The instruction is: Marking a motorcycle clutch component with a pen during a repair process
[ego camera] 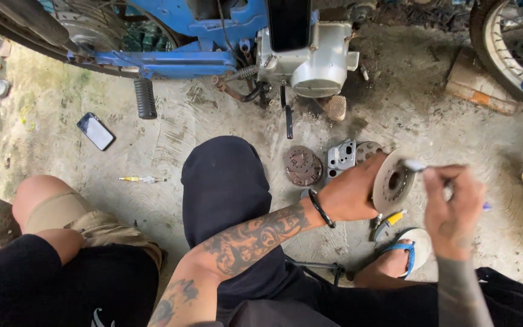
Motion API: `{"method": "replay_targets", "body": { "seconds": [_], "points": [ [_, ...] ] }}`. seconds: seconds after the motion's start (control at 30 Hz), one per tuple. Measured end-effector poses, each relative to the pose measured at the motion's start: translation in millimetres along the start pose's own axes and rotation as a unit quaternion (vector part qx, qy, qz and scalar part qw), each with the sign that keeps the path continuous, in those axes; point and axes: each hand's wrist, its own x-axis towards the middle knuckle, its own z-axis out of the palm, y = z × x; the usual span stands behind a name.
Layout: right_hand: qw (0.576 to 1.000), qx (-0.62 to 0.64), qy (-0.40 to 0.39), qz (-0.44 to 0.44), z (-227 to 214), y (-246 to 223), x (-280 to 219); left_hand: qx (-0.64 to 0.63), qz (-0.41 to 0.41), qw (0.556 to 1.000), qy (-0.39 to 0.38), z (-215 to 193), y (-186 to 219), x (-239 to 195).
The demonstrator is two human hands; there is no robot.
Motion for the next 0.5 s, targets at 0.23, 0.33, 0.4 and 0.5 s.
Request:
{"method": "replay_targets", "body": {
  "seconds": [0.23, 0.33, 0.4, 0.5],
  "points": [
    [0.998, -0.063, 0.030, 0.010, -10, 21, -6, -0.058, 0.003, 0.998, -0.032, 5, -5, -1],
    [0.999, -0.010, -0.022, -0.032, -4, -4, -11, -0.022, -0.018, 0.999, -0.021, 9, -2, -2],
    [0.999, -0.009, -0.034, -0.034, -5, -4, -11, -0.024, -0.008, 0.999, -0.022, 12, -12, 0],
    [0.999, -0.025, -0.005, -0.021, -7, 1, -3, -0.018, -0.005, 0.999, -0.031, 14, -17, -2]
  ]
}}
